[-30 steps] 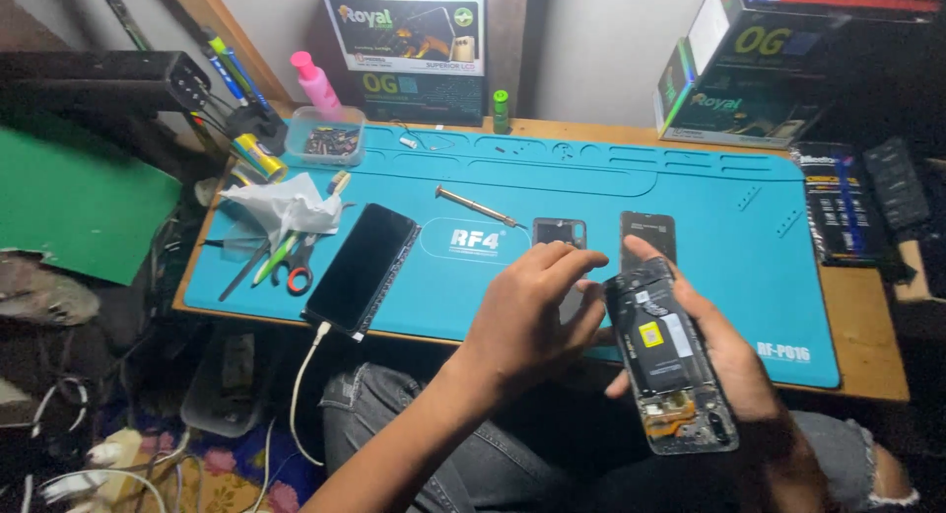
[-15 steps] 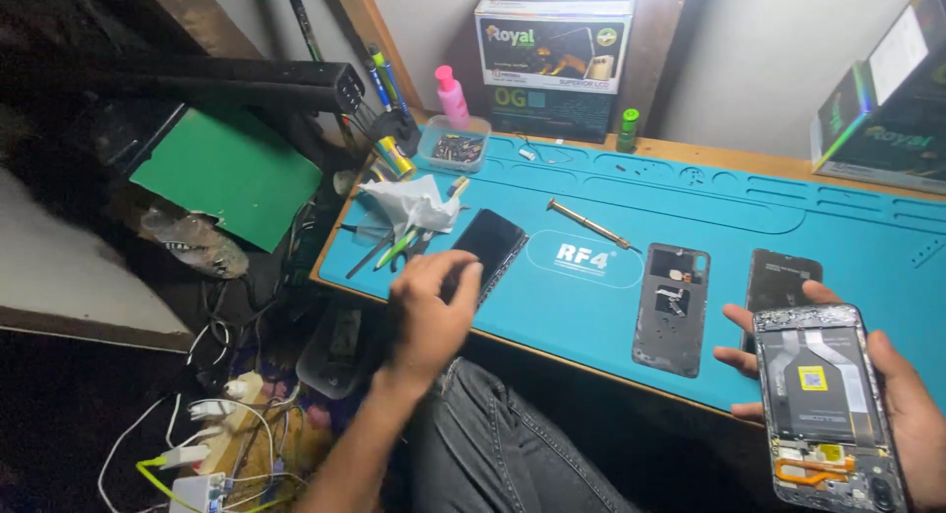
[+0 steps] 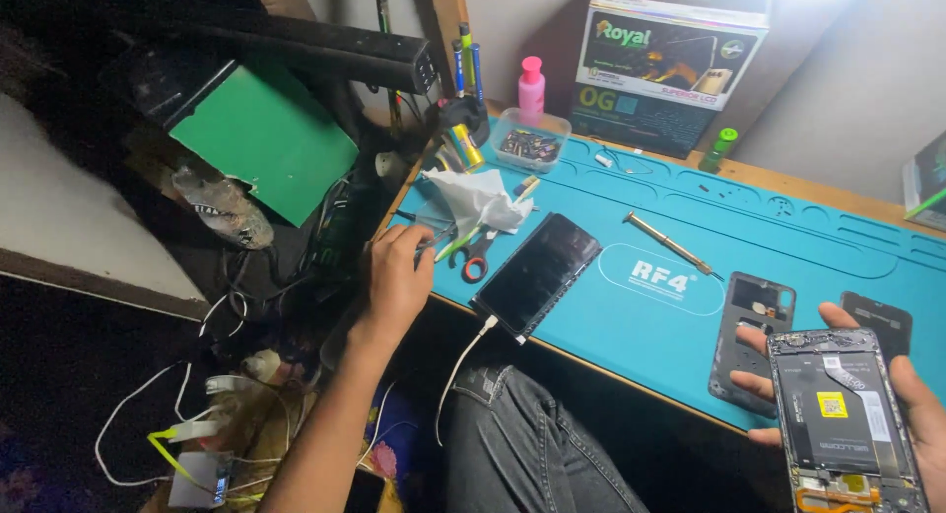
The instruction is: Scraping adhesive residue from the edges of a mobile phone frame using a precision tool.
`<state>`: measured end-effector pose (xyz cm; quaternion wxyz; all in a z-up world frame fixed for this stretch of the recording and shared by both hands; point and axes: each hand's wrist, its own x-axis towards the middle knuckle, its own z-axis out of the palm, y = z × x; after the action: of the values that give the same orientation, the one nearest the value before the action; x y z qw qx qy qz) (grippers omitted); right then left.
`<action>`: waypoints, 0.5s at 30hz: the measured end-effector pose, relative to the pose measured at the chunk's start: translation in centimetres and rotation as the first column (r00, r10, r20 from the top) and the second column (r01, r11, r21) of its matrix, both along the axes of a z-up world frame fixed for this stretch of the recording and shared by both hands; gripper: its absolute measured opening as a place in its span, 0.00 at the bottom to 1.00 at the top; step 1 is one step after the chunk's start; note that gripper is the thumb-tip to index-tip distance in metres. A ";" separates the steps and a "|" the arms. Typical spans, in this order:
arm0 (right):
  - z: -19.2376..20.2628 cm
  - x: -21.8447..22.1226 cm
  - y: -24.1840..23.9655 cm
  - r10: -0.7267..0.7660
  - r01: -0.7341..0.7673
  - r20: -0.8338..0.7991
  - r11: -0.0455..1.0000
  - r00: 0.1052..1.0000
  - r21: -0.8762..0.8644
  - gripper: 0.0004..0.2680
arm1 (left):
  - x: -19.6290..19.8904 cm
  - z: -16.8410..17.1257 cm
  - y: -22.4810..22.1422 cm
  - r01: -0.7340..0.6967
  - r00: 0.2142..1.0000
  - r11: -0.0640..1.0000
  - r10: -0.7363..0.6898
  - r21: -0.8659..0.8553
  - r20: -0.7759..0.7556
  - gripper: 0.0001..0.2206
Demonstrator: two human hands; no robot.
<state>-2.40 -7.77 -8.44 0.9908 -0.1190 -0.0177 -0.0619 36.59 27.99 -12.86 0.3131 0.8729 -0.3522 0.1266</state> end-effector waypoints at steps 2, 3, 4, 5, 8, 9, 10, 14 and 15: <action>-0.1 0.9 0.0 0.037 -0.037 0.000 0.999 0.999 0.009 0.21 | 0.5 -0.1 0.1 -0.009 1.000 0.999 0.008 0.034 0.017 0.08; -0.1 1.4 -0.1 0.068 -0.068 0.003 0.997 0.998 0.022 0.22 | 0.7 -0.2 0.0 -0.012 0.999 0.997 0.009 0.072 0.036 0.07; -0.2 1.8 -0.1 0.072 -0.072 -0.001 0.997 0.997 0.020 0.22 | 0.7 0.2 0.3 -0.016 0.999 0.997 0.014 0.070 0.033 0.07; -0.2 2.1 -0.1 0.113 -0.114 0.016 0.993 0.993 0.029 0.23 | 0.8 0.5 0.6 0.002 0.999 0.996 0.003 0.095 -0.051 0.10; 0.2 3.0 0.2 0.160 -0.160 0.016 0.987 0.987 0.027 0.24 | 0.3 1.7 1.7 0.013 0.978 0.993 0.012 0.121 -0.210 0.13; 0.4 3.2 0.3 0.162 -0.162 0.002 0.987 0.987 0.017 0.24 | 0.1 2.1 2.0 0.007 0.959 0.992 0.029 0.127 -0.280 0.13; 0.7 3.4 0.8 0.161 -0.161 0.000 0.987 0.987 0.017 0.24 | -0.1 2.7 2.6 0.009 0.959 0.992 0.027 0.126 -0.282 0.13; 3.0 4.2 3.1 0.111 -0.111 -0.006 0.992 0.994 -0.066 0.21 | -1.5 5.0 4.2 -0.103 0.911 0.989 0.136 0.104 -0.389 0.12; 3.8 4.3 3.6 0.135 -0.133 0.015 0.987 0.991 -0.088 0.21 | -1.9 5.7 4.3 -0.154 0.882 0.979 0.197 0.132 -0.427 0.12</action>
<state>1.90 -4.14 -4.59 0.9864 -0.1597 -0.0385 0.0042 34.67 32.28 -7.20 0.3299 0.9210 -0.1977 -0.0619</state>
